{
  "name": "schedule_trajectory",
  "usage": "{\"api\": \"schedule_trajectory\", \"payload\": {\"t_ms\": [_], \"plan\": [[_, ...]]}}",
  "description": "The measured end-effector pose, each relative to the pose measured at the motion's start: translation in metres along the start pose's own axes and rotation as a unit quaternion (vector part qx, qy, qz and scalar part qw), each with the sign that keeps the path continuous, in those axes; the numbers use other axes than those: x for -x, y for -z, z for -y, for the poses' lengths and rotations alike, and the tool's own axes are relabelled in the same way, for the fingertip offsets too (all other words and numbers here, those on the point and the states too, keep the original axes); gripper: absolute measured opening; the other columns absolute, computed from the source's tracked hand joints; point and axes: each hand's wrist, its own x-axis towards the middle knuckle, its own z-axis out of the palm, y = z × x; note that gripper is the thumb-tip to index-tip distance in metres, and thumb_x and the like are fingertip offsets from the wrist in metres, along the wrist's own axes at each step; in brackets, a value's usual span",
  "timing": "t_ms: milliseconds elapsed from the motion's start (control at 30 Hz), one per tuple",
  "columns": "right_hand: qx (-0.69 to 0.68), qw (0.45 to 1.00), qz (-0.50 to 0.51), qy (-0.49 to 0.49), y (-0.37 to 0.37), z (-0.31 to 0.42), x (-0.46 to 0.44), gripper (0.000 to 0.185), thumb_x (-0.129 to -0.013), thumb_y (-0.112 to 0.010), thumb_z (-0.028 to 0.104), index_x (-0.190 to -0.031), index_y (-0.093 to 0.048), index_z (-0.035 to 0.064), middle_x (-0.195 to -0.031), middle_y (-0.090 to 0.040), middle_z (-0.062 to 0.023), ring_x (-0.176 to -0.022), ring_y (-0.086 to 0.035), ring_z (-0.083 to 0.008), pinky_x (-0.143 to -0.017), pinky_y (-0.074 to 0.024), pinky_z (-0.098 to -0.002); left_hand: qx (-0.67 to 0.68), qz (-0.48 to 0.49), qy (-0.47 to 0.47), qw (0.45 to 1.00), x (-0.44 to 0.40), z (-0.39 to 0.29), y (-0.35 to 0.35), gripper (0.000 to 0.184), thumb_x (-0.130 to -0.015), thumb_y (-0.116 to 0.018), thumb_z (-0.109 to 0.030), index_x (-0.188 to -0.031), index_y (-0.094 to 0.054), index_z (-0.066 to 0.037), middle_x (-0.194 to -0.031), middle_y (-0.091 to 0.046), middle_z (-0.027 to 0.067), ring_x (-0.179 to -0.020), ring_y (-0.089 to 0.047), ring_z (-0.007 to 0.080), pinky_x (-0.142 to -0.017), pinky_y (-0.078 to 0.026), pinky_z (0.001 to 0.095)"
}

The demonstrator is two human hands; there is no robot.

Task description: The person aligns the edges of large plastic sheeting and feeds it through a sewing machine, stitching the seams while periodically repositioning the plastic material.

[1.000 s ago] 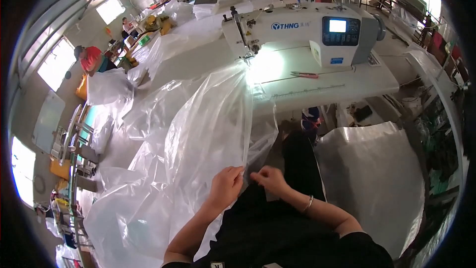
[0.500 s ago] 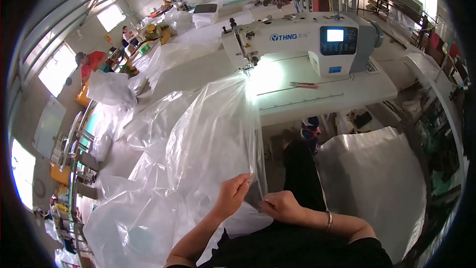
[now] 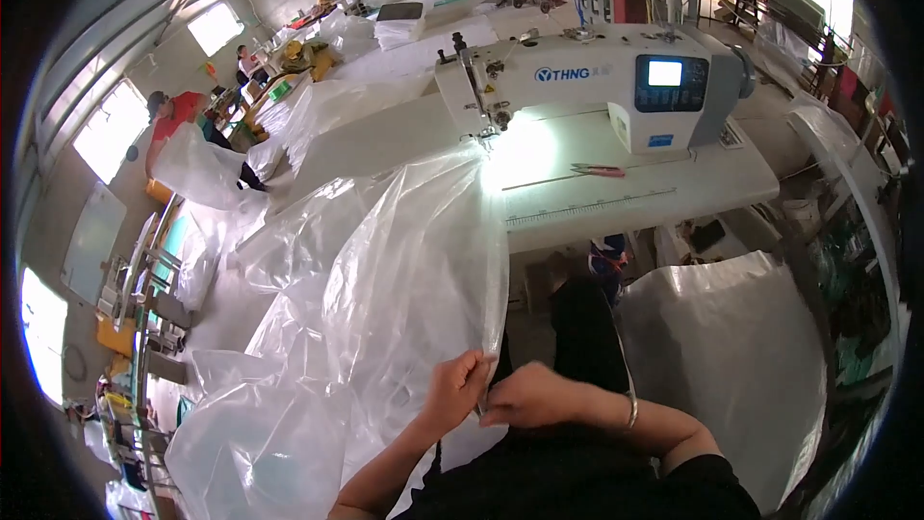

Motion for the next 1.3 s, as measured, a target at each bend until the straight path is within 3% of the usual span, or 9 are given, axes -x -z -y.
{"api": "schedule_trajectory", "payload": {"t_ms": [67, 167, 233, 500, 633, 967, 1067, 1133, 1300], "plan": [[-0.294, 0.941, -0.104, -0.129, 0.018, -0.029, -0.009, 0.028, -0.088, -0.055, 0.022, -0.068, -0.061, 0.0035, -0.063, -0.061, -0.0044, -0.057, -0.054, -0.009, -0.053, -0.044, -0.0249, 0.016, 0.005, -0.016, 1.0, 0.001, -0.006, 0.009, 0.014, -0.09, -0.053, -0.011, -0.095, -0.059, 0.0, -0.056, -0.047, 0.0083, -0.051, -0.044, 0.01, -0.049, -0.037, 0.0269], [-0.404, 0.781, -0.442, -0.178, 0.042, -0.066, -0.065, 0.027, -0.092, -0.046, 0.019, -0.083, -0.064, 0.0018, -0.08, -0.064, -0.0082, -0.074, -0.06, -0.0126, -0.065, -0.0475, -0.0271, -0.057, 0.014, -0.022, 0.998, -0.001, -0.033, 0.023, 0.011, -0.089, -0.052, -0.011, -0.09, -0.056, -0.001, -0.057, -0.051, 0.0115, -0.049, -0.051, 0.0186, -0.048, -0.04, 0.0311], [-0.12, 0.944, -0.218, -0.218, 0.009, -0.064, -0.083, 0.022, -0.087, -0.055, 0.02, -0.085, -0.064, 0.0002, -0.088, -0.065, -0.013, -0.081, -0.06, -0.0132, -0.071, -0.0484, -0.0312, -0.128, 0.019, -0.104, 0.986, -0.004, -0.04, 0.015, 0.011, -0.088, -0.051, -0.011, -0.089, -0.055, 0.0, -0.061, -0.054, 0.0121, -0.054, -0.055, 0.0223, -0.05, -0.042, 0.0347], [-0.133, 0.989, -0.056, -0.024, -0.014, -0.092, -0.048, 0.02, -0.082, -0.061, 0.019, -0.088, -0.064, -0.0005, -0.084, -0.066, -0.0126, -0.076, -0.062, -0.0154, -0.068, -0.05, -0.0331, -0.22, 0.124, -0.206, 0.945, -0.005, -0.013, -0.004, 0.009, -0.083, -0.052, -0.012, -0.08, -0.048, -0.004, -0.066, -0.055, 0.0156, -0.059, -0.057, 0.0337, -0.051, -0.044, 0.0437], [0.113, 0.906, -0.323, -0.25, 0.096, -0.106, -0.109, 0.027, -0.085, -0.058, 0.025, -0.086, -0.066, -0.0002, -0.066, -0.063, -0.0187, -0.063, -0.063, -0.032, -0.057, -0.0497, -0.0373, -0.203, 0.126, -0.194, 0.952, -0.007, -0.01, -0.008, 0.01, -0.083, -0.051, -0.012, -0.079, -0.047, -0.004, -0.063, -0.054, 0.0124, -0.055, -0.056, 0.0337, -0.048, -0.043, 0.0441], [0.453, 0.832, -0.143, -0.285, 0.121, -0.16, -0.203, 0.007, -0.07, -0.061, 0.01, -0.071, -0.065, 0.0048, -0.073, -0.065, -0.0138, -0.072, -0.064, -0.0293, -0.065, -0.0518, -0.0377, -0.305, 0.275, -0.139, 0.901, -0.017, 0.001, 0.003, 0.01, -0.085, -0.048, -0.013, -0.086, -0.051, -0.004, -0.083, -0.056, 0.0155, -0.078, -0.06, 0.0284, -0.054, -0.048, 0.0388], [0.46, 0.821, -0.129, -0.311, 0.113, -0.152, -0.198, 0.006, -0.07, -0.06, 0.006, -0.07, -0.066, 0.006, -0.077, -0.065, -0.0131, -0.076, -0.065, -0.0285, -0.065, -0.0527, -0.037, -0.243, 0.236, -0.181, 0.923, -0.022, 0.012, 0.008, 0.011, -0.086, -0.051, -0.013, -0.091, -0.053, -0.003, -0.074, -0.058, 0.0167, -0.071, -0.061, 0.0322, -0.059, -0.048, 0.0403], [0.442, 0.823, -0.142, -0.327, 0.104, -0.151, -0.189, 0.007, -0.071, -0.059, 0.004, -0.071, -0.066, 0.0057, -0.078, -0.065, -0.0126, -0.077, -0.065, -0.0286, -0.065, -0.0529, -0.037, 0.032, 0.179, -0.011, 0.983, -0.023, 0.015, 0.011, 0.015, -0.088, -0.053, -0.016, -0.095, -0.055, -0.003, -0.072, -0.059, 0.0181, -0.069, -0.061, 0.0353, -0.062, -0.047, 0.0415], [0.395, 0.853, -0.181, -0.289, 0.112, -0.156, -0.19, 0.013, -0.074, -0.054, 0.008, -0.076, -0.064, 0.0004, -0.081, -0.062, -0.0193, -0.073, -0.062, -0.0316, -0.069, -0.0512, -0.0398, 0.031, 0.126, -0.045, 0.991, -0.041, 0.022, 0.015, 0.014, -0.09, -0.049, -0.019, -0.092, -0.054, -0.005, -0.074, -0.059, 0.0224, -0.071, -0.058, 0.0404, -0.062, -0.045, 0.047]]}}
